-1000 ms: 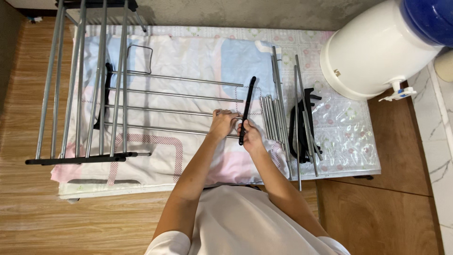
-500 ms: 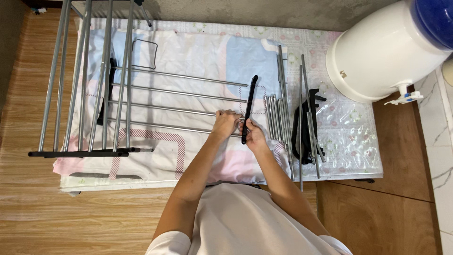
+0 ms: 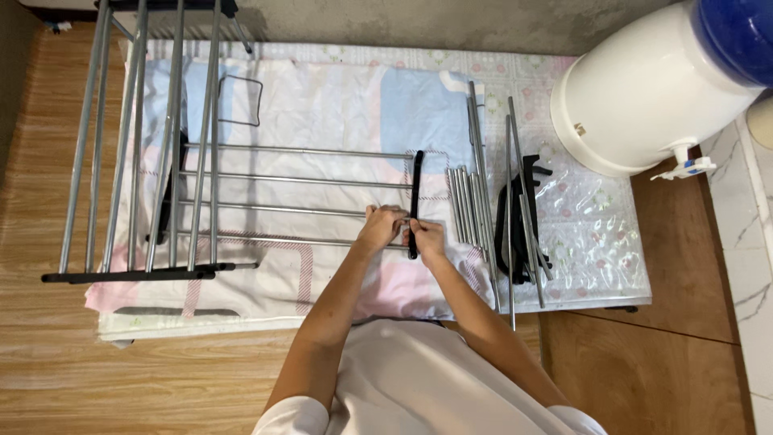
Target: The person assembles a metal clothes drying rack on a bed, inserting metal tubes into black plastic end connectors one at a time and fitting a black plastic top bar onto the upright tubes to build up the rack frame.
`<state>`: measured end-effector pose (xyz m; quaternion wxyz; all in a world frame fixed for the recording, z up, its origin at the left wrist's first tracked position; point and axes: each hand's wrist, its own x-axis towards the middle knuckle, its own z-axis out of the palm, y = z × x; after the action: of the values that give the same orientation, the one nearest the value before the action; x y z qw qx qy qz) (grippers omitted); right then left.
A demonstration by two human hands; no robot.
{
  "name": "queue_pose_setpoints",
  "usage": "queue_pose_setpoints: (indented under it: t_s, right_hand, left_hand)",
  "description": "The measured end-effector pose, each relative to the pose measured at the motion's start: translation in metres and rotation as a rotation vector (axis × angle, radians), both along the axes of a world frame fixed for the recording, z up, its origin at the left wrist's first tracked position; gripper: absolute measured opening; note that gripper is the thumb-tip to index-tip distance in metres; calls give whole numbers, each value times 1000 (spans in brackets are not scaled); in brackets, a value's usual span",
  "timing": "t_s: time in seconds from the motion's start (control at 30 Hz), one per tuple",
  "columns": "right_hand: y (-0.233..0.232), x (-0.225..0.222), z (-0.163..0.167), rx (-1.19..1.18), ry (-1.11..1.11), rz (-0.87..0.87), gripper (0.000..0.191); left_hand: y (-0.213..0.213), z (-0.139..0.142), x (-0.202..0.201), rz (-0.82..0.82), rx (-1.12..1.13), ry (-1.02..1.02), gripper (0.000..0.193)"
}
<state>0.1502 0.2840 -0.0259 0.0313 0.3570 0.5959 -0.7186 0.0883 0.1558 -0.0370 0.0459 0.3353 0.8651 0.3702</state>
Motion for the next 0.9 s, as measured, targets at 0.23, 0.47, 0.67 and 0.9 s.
queue_pose_setpoints:
  t_s: [0.23, 0.47, 0.67, 0.9]
  right_hand:
    - [22, -12, 22, 357, -207, 350, 43]
    - [40, -54, 25, 219, 113, 153, 32]
    - [40, -57, 19, -232, 157, 34, 28]
    - [35, -60, 8, -352, 206, -110, 26]
  left_hand:
    - [-3, 7, 2, -28, -35, -74, 20]
    - [-7, 10, -16, -50, 37, -225, 13]
    - [-4, 16, -37, 189, 161, 214, 38]
    - [7, 10, -48, 187, 39, 82, 16]
